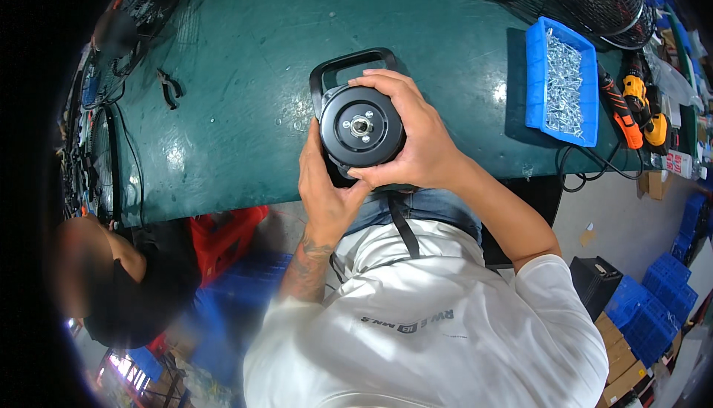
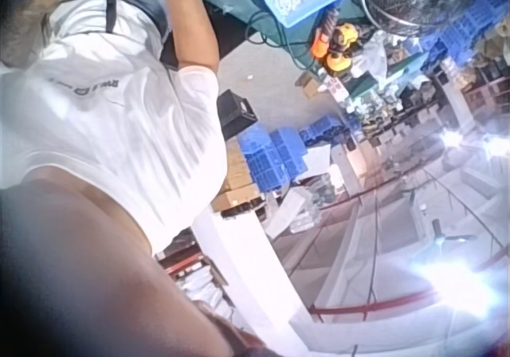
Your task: The worker is assembling an industrial fan by attaching the motor and grill components using an electric screwdriver and screws.
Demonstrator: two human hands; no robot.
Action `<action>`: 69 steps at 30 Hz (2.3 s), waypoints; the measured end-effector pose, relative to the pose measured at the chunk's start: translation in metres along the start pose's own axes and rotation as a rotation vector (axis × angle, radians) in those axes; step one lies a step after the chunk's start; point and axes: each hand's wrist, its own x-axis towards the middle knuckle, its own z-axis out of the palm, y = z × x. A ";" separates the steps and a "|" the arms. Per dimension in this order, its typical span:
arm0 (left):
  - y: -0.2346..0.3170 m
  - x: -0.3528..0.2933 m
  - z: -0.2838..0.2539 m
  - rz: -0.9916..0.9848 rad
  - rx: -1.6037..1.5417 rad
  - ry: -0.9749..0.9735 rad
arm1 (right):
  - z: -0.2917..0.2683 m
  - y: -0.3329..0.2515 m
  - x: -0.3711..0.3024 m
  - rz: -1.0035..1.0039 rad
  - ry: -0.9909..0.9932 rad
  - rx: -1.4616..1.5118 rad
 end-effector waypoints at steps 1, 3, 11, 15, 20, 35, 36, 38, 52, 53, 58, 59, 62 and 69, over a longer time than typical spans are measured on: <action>0.000 -0.001 0.000 -0.012 -0.006 -0.007 | 0.000 0.001 0.000 0.016 -0.004 0.009; -0.001 -0.002 0.001 -0.009 -0.003 0.001 | 0.000 0.002 0.001 0.008 -0.001 -0.008; 0.015 0.005 0.001 -0.048 0.025 -0.016 | -0.035 -0.022 0.009 0.038 -0.153 -0.230; 0.025 0.010 0.004 -0.060 0.084 -0.018 | -0.126 -0.009 0.055 -0.268 0.286 -0.842; 0.026 0.011 0.005 -0.047 0.136 0.000 | -0.185 0.058 0.113 -0.282 0.110 -1.671; 0.033 0.007 0.000 -0.002 0.149 0.031 | -0.244 -0.040 0.197 -0.778 0.434 -1.418; 0.034 0.006 0.000 0.003 0.155 0.044 | -0.265 -0.055 0.206 -0.811 0.535 -1.270; 0.034 0.005 -0.001 -0.025 0.135 0.008 | -0.307 -0.081 0.208 -0.739 0.732 -1.139; 0.074 0.071 -0.042 -0.052 -0.768 0.176 | -0.234 -0.097 0.038 -0.178 0.841 1.089; 0.080 0.079 -0.047 -0.016 -0.889 0.163 | -0.195 -0.099 0.022 -0.189 0.836 1.122; 0.083 0.073 -0.112 -0.111 -0.850 0.414 | -0.077 -0.101 -0.058 0.157 0.606 1.048; 0.073 0.070 -0.133 -0.156 -0.874 0.409 | -0.083 -0.096 -0.066 0.287 0.557 1.124; 0.037 0.056 -0.159 -0.359 -0.839 0.362 | -0.112 -0.070 -0.075 0.205 0.546 0.940; -0.011 0.030 -0.150 -0.524 -0.953 0.100 | -0.123 -0.049 -0.078 0.351 0.318 0.669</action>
